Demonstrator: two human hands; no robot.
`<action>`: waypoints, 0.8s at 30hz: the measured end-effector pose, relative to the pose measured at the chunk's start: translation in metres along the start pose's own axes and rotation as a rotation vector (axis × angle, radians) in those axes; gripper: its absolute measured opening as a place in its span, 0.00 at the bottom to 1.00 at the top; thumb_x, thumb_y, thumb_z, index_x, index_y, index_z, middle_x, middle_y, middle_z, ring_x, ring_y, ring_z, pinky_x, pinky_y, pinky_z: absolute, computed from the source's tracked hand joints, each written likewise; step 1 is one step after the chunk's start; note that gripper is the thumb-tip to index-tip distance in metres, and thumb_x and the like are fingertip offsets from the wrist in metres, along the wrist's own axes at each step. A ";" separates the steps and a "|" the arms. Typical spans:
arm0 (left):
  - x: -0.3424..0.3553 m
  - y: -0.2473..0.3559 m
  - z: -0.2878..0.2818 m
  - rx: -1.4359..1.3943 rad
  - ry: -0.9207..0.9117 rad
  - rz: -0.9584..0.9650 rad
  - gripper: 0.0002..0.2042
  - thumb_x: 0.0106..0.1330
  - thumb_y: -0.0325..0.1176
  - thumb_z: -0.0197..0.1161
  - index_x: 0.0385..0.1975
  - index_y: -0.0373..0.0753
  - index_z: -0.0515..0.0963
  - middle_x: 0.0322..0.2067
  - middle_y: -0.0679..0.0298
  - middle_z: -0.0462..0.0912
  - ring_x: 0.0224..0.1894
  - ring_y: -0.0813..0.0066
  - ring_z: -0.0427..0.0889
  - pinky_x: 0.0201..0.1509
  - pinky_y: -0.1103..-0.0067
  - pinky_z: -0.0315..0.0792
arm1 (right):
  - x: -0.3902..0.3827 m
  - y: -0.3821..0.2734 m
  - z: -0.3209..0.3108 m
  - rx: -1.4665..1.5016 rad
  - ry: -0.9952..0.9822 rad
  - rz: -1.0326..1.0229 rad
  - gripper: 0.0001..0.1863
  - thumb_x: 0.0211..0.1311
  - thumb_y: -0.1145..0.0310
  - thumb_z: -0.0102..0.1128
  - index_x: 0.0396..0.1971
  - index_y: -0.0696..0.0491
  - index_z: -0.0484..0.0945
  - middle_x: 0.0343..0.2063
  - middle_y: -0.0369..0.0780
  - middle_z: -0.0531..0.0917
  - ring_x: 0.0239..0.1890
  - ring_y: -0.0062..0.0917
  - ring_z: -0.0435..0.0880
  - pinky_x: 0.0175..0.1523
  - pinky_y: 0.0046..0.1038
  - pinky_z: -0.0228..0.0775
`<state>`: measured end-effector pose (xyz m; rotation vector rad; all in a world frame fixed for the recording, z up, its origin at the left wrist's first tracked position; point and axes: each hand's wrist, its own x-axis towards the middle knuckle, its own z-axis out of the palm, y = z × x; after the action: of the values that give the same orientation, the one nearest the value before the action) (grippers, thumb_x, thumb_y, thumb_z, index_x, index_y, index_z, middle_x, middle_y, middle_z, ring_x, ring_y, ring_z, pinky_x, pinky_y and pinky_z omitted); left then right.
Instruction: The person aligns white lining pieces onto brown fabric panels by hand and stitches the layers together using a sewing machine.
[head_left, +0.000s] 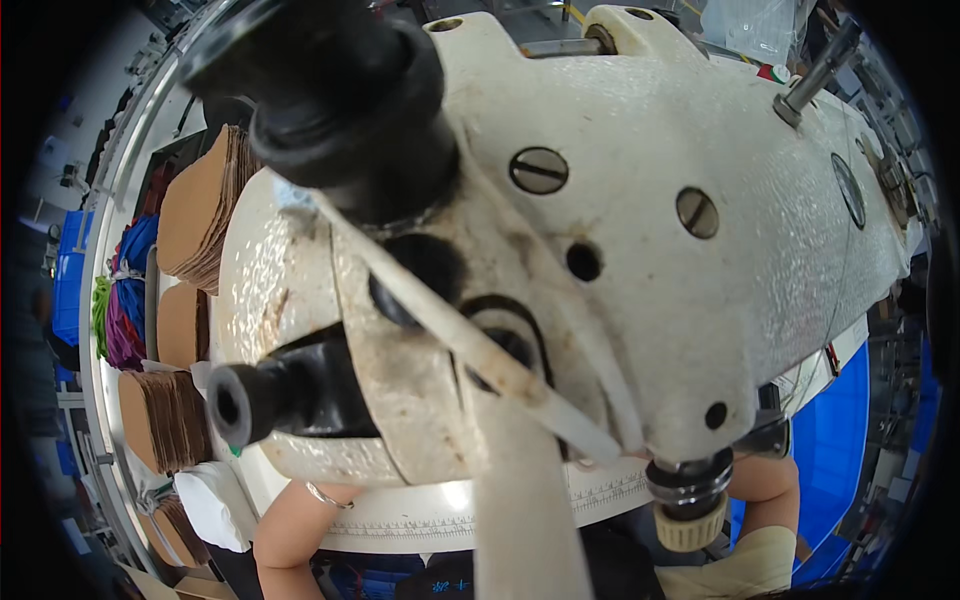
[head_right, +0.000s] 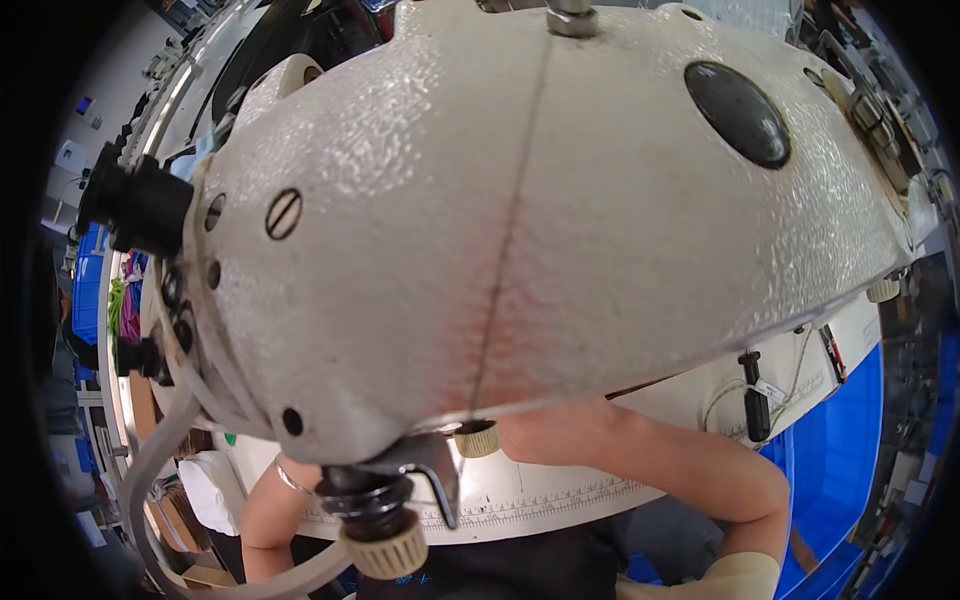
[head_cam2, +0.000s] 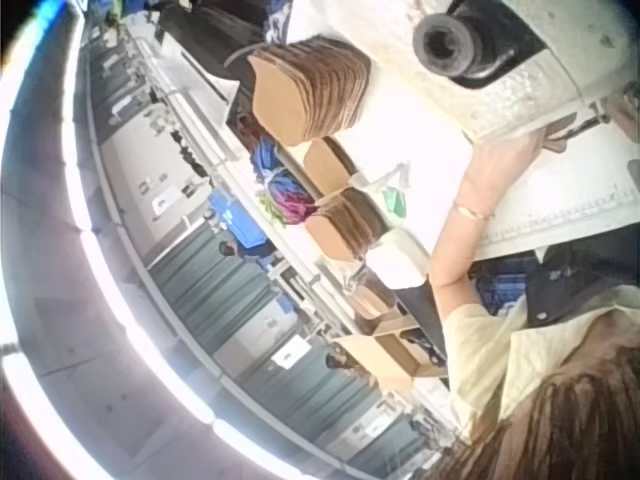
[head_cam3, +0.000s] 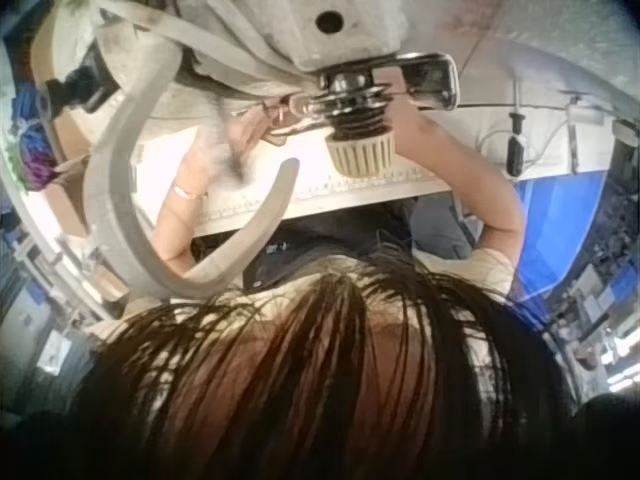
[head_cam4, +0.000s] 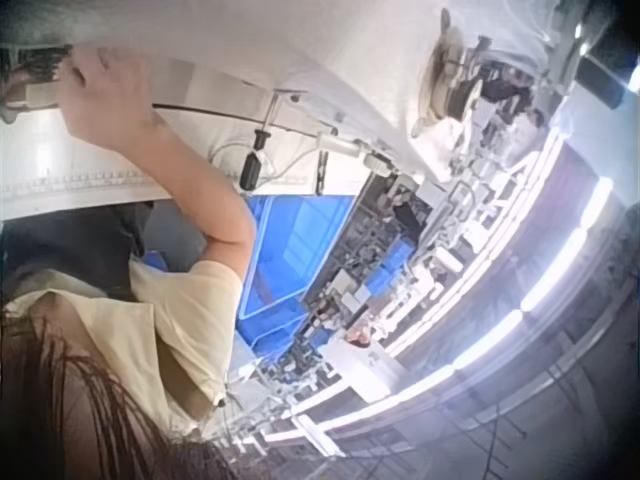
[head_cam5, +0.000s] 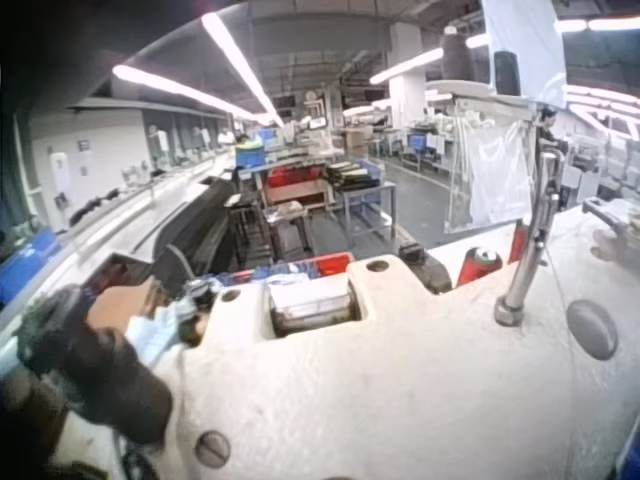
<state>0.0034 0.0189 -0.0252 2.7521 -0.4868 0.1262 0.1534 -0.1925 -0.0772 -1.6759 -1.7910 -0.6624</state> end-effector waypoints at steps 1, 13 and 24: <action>0.004 0.000 0.001 0.012 0.002 0.023 0.16 0.53 0.29 0.63 0.43 0.39 0.79 0.38 0.56 0.81 0.34 0.61 0.82 0.33 0.70 0.75 | -0.001 0.001 -0.006 -0.018 -0.015 -0.006 0.06 0.40 0.69 0.57 0.19 0.54 0.75 0.23 0.41 0.76 0.23 0.35 0.78 0.28 0.39 0.69; 0.007 0.000 -0.007 -0.026 0.017 0.002 0.17 0.54 0.33 0.64 0.45 0.39 0.79 0.36 0.53 0.81 0.28 0.62 0.82 0.27 0.72 0.75 | -0.008 -0.005 0.001 -0.080 -0.030 -0.020 0.06 0.40 0.68 0.59 0.20 0.54 0.75 0.24 0.41 0.77 0.23 0.36 0.78 0.28 0.39 0.69; 0.020 0.015 -0.004 -0.030 0.068 -0.089 0.17 0.54 0.33 0.64 0.45 0.40 0.79 0.36 0.53 0.81 0.27 0.62 0.82 0.26 0.72 0.75 | 0.020 -0.011 -0.032 0.208 -0.230 0.432 0.07 0.39 0.67 0.60 0.19 0.54 0.75 0.25 0.42 0.78 0.23 0.36 0.80 0.27 0.41 0.70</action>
<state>0.0171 0.0012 -0.0135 2.7251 -0.3444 0.1884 0.1443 -0.2018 -0.0397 -1.9627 -1.5049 -0.0950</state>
